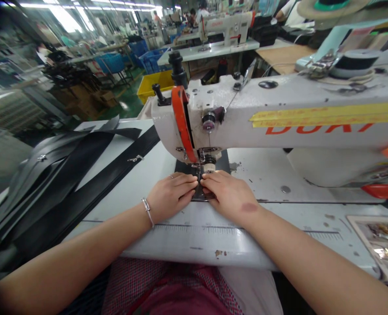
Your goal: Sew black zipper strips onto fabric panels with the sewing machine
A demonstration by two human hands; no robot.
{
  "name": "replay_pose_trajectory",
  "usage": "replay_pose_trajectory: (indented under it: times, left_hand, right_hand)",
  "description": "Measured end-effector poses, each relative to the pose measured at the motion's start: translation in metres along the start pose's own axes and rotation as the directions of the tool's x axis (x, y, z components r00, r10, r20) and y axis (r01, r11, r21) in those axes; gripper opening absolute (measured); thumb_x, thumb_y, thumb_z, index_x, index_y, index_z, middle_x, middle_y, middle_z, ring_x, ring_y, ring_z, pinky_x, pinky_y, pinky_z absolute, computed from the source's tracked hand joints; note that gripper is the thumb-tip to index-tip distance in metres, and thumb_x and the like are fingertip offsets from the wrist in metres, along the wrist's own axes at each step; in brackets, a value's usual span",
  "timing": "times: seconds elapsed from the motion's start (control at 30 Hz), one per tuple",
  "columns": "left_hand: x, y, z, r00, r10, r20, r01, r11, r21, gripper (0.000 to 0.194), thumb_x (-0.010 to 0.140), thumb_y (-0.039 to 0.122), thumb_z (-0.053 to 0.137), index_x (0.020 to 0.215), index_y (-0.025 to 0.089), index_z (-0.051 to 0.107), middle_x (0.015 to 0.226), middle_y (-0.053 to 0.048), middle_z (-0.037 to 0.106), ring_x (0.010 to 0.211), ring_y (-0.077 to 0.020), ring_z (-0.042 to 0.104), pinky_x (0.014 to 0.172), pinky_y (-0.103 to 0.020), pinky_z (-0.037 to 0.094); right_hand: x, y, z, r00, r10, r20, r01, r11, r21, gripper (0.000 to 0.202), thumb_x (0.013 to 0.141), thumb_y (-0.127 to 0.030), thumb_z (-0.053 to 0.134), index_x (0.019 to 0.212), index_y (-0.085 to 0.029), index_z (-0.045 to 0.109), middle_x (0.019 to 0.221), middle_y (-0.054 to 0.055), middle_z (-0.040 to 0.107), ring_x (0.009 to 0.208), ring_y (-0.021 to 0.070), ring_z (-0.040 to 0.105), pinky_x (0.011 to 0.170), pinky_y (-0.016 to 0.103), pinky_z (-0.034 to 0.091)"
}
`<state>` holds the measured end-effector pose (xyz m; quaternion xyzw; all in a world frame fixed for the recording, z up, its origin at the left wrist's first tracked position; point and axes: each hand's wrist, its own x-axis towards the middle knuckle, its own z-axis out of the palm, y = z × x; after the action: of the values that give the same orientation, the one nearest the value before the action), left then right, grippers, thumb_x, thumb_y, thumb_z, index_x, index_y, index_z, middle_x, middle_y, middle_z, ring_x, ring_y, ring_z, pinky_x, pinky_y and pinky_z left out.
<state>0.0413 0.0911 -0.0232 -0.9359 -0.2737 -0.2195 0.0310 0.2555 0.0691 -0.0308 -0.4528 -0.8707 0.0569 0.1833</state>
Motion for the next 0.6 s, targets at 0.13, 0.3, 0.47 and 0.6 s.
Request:
replay_pose_trajectory:
  times: [0.13, 0.3, 0.47, 0.6]
  left_hand:
    - [0.0028, -0.0048, 0.003, 0.999, -0.041, 0.034, 0.042, 0.999, -0.026, 0.021, 0.089, 0.017, 0.052, 0.106, 0.01, 0.062, 0.108, -0.008, 0.063, 0.102, -0.0198, 0.058, 0.094, -0.035, 0.049]
    - [0.0058, -0.0096, 0.0061, 0.99, -0.114, 0.077, 0.118, 0.992, -0.053, 0.023, 0.089, 0.019, 0.052, 0.109, 0.011, 0.059, 0.114, -0.01, 0.06, 0.108, -0.0207, 0.056, 0.098, -0.036, 0.047]
    - [0.007, -0.0107, 0.0069, 0.981, -0.154, 0.118, 0.162, 0.985, -0.058, 0.022, 0.09, 0.021, 0.051, 0.108, 0.012, 0.058, 0.115, -0.009, 0.06, 0.11, -0.0211, 0.055, 0.1, -0.037, 0.045]
    - [0.0066, -0.0091, 0.0067, 0.98, -0.166, 0.11, 0.173, 0.983, -0.054, 0.022, 0.089, 0.02, 0.051, 0.109, 0.013, 0.057, 0.116, -0.008, 0.06, 0.11, -0.0213, 0.055, 0.1, -0.036, 0.046]
  right_hand:
    - [0.0052, -0.0012, -0.0005, 0.998, 0.06, 0.03, -0.06, 0.998, -0.031, 0.037, 0.084, -0.022, 0.053, 0.121, -0.02, 0.057, 0.128, 0.005, 0.058, 0.115, 0.0231, 0.053, 0.095, 0.039, 0.046]
    - [0.0092, -0.0023, -0.0003, 0.989, 0.136, 0.061, -0.132, 0.989, -0.064, 0.043, 0.083, -0.024, 0.052, 0.126, -0.022, 0.053, 0.127, 0.007, 0.057, 0.11, 0.0251, 0.056, 0.089, 0.041, 0.048]
    - [0.0108, -0.0008, 0.0035, 0.983, 0.163, 0.079, -0.158, 0.985, -0.07, 0.045, 0.082, -0.026, 0.052, 0.128, -0.023, 0.052, 0.123, 0.008, 0.059, 0.105, 0.0256, 0.058, 0.087, 0.041, 0.048]
    - [0.0107, -0.0034, 0.0038, 0.985, 0.162, 0.056, -0.162, 0.987, -0.007, 0.042, 0.084, -0.025, 0.049, 0.127, -0.022, 0.053, 0.125, 0.009, 0.057, 0.112, 0.0257, 0.053, 0.091, 0.041, 0.045]
